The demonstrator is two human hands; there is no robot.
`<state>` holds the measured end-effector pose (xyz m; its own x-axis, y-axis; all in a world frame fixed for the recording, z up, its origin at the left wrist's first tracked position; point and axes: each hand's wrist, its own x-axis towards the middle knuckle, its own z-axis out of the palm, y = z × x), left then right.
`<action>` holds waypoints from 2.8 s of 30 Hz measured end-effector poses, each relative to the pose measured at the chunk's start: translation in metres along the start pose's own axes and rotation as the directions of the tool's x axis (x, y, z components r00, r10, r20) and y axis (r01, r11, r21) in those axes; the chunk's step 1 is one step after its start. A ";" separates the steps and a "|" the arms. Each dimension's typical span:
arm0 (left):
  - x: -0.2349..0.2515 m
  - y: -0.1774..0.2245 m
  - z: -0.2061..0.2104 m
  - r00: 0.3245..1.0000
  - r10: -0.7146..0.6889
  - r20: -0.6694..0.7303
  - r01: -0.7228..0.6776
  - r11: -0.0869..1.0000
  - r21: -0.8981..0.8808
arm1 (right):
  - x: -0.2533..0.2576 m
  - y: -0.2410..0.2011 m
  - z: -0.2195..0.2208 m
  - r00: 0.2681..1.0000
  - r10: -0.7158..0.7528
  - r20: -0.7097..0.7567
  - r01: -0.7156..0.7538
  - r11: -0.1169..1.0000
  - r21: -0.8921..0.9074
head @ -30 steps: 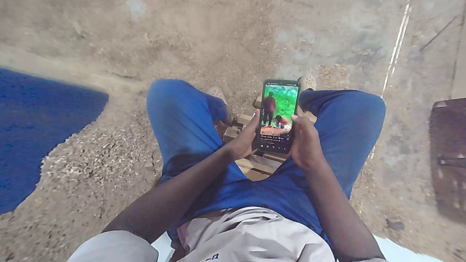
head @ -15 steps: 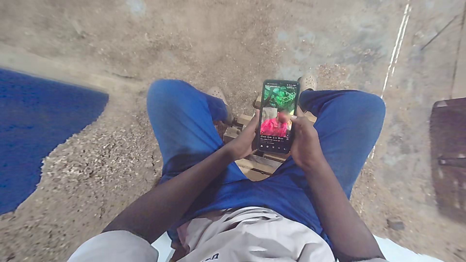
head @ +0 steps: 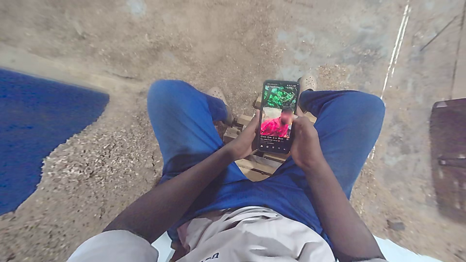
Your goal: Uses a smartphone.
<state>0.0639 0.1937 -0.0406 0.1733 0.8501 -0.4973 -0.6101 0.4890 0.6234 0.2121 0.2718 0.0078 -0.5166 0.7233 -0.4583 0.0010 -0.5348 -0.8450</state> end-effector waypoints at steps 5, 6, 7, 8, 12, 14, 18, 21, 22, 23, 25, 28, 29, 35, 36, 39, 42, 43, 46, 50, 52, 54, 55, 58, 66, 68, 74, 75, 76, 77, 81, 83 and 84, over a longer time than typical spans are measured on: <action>0.001 -0.001 -0.001 1.000 -0.010 -0.010 0.010 1.000 -0.007 | -0.001 -0.001 0.000 1.000 0.010 -0.003 -0.010 1.000 -0.002; 0.001 -0.001 0.000 1.000 -0.013 -0.015 0.013 1.000 -0.007 | 0.000 -0.001 0.000 1.000 0.009 -0.001 -0.009 1.000 0.001; 0.001 -0.001 0.000 1.000 -0.012 -0.013 0.012 1.000 -0.008 | 0.000 -0.001 0.001 1.000 0.006 0.000 -0.006 1.000 0.005; 0.000 0.000 0.000 1.000 -0.011 -0.009 0.011 1.000 -0.008 | 0.000 -0.001 0.001 1.000 0.006 -0.003 -0.006 1.000 0.011; -0.001 0.001 0.001 1.000 -0.024 -0.008 0.024 1.000 -0.008 | -0.003 -0.003 0.003 0.999 0.019 -0.035 -0.018 0.999 0.036; -0.001 0.000 0.000 1.000 -0.026 -0.008 0.026 1.000 0.000 | -0.003 -0.003 0.003 0.999 0.026 -0.039 -0.024 0.999 0.047; -0.001 0.000 0.000 1.000 -0.014 -0.010 0.014 1.000 0.014 | -0.004 -0.003 0.003 0.998 0.033 -0.047 -0.031 0.999 0.043; 0.001 -0.001 0.000 1.000 -0.005 -0.003 0.005 1.000 0.011 | -0.004 -0.004 0.004 0.998 0.039 -0.046 -0.037 0.998 0.050; 0.001 -0.001 -0.001 1.000 -0.001 0.001 0.001 1.000 0.007 | -0.004 -0.005 0.004 0.998 0.039 -0.045 -0.037 0.998 0.055; 0.001 -0.001 -0.001 1.000 0.001 0.003 -0.001 1.000 0.003 | -0.004 -0.005 0.004 0.998 0.038 -0.044 -0.036 0.998 0.058; 0.000 -0.001 -0.001 1.000 -0.004 -0.004 0.004 1.000 -0.002 | -0.004 -0.004 0.004 0.998 0.034 -0.045 -0.031 0.998 0.061; 0.000 -0.001 -0.001 1.000 -0.009 0.001 0.009 1.000 0.000 | -0.003 -0.003 0.003 0.998 0.029 -0.049 -0.027 0.999 0.047; 0.000 -0.001 -0.001 1.000 -0.008 0.004 0.008 1.000 0.001 | -0.004 -0.003 0.004 0.998 0.028 -0.052 -0.026 0.999 0.043; 0.000 -0.001 -0.002 1.000 -0.008 0.007 0.008 1.000 -0.001 | -0.004 -0.004 0.004 0.999 0.021 -0.042 -0.018 0.998 0.056; 0.000 -0.001 -0.001 1.000 -0.006 0.003 0.006 1.000 -0.002 | -0.004 -0.003 0.003 0.999 0.018 -0.036 -0.016 0.999 0.052; 0.000 -0.001 -0.001 1.000 -0.003 0.000 0.003 1.000 -0.005 | -0.003 -0.003 0.003 1.000 0.015 -0.025 -0.014 0.999 0.042; 0.001 -0.002 -0.001 1.000 -0.004 -0.002 0.004 1.000 -0.001 | -0.004 -0.003 0.003 0.999 0.021 -0.029 -0.019 0.999 0.047; 0.001 -0.002 -0.001 1.000 -0.005 -0.001 0.005 1.000 0.001 | -0.004 -0.003 0.003 0.999 0.020 -0.027 -0.019 0.999 0.048; 0.001 -0.002 -0.001 1.000 -0.019 -0.005 0.019 1.000 -0.009 | -0.004 -0.003 0.003 1.000 0.014 -0.018 -0.013 0.999 0.036; 0.001 -0.002 -0.002 1.000 -0.021 0.004 0.021 1.000 -0.012 | -0.003 -0.003 0.002 1.000 0.006 -0.010 -0.005 1.000 0.030; 0.000 -0.001 -0.001 1.000 -0.022 0.000 0.022 1.000 -0.008 | -0.004 -0.003 0.002 1.000 0.009 -0.013 -0.008 0.999 0.034; 0.000 -0.001 -0.002 1.000 -0.019 0.010 0.019 1.000 -0.008 | -0.004 -0.003 0.002 1.000 0.012 -0.012 -0.012 0.999 0.033; 0.001 -0.001 -0.002 1.000 -0.018 0.015 0.018 1.000 -0.010 | -0.004 -0.003 0.002 1.000 0.015 -0.014 -0.014 0.999 0.033; 0.001 -0.002 -0.001 1.000 -0.013 0.009 0.013 1.000 -0.017 | -0.003 -0.003 0.002 1.000 0.011 -0.002 -0.011 0.999 0.036; 0.001 -0.002 -0.001 1.000 -0.003 0.011 0.003 1.000 -0.017 | -0.003 -0.003 0.001 1.000 0.007 0.002 -0.007 0.999 0.036; 0.001 -0.002 -0.002 1.000 0.002 0.019 -0.001 1.000 -0.014 | -0.003 -0.002 0.000 1.000 -0.002 0.012 0.001 1.000 0.029; 0.000 -0.002 -0.001 1.000 -0.010 0.008 0.010 1.000 -0.009 | -0.002 -0.002 0.001 1.000 -0.008 0.009 0.007 1.000 0.021; 0.000 -0.002 -0.001 1.000 -0.010 0.006 0.010 1.000 -0.007 | -0.003 -0.002 0.001 1.000 -0.007 0.007 0.007 1.000 0.023; 0.001 -0.002 -0.001 1.000 -0.007 0.007 0.007 1.000 -0.007 | -0.003 -0.002 0.001 1.000 -0.004 0.008 0.004 1.000 0.025; 0.001 -0.002 -0.002 1.000 -0.002 0.014 0.003 1.000 -0.009 | -0.003 -0.002 0.001 1.000 0.001 0.005 -0.001 1.000 0.028; 0.000 -0.002 -0.002 1.000 0.003 0.024 -0.002 1.000 -0.017 | -0.004 -0.003 0.002 1.000 0.014 -0.010 -0.014 0.999 0.029; 0.001 -0.002 -0.002 1.000 -0.002 0.014 0.002 1.000 -0.015 | -0.003 -0.003 0.001 1.000 0.007 0.001 -0.007 1.000 0.019; 0.001 -0.002 -0.002 1.000 -0.004 0.012 0.004 1.000 -0.011 | -0.004 -0.003 0.001 1.000 0.006 0.003 -0.006 1.000 0.020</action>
<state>0.0637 0.1928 -0.0441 0.1850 0.8508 -0.4919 -0.6179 0.4899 0.6149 0.2128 0.2703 0.0121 -0.5188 0.7187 -0.4630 -0.0130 -0.5481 -0.8363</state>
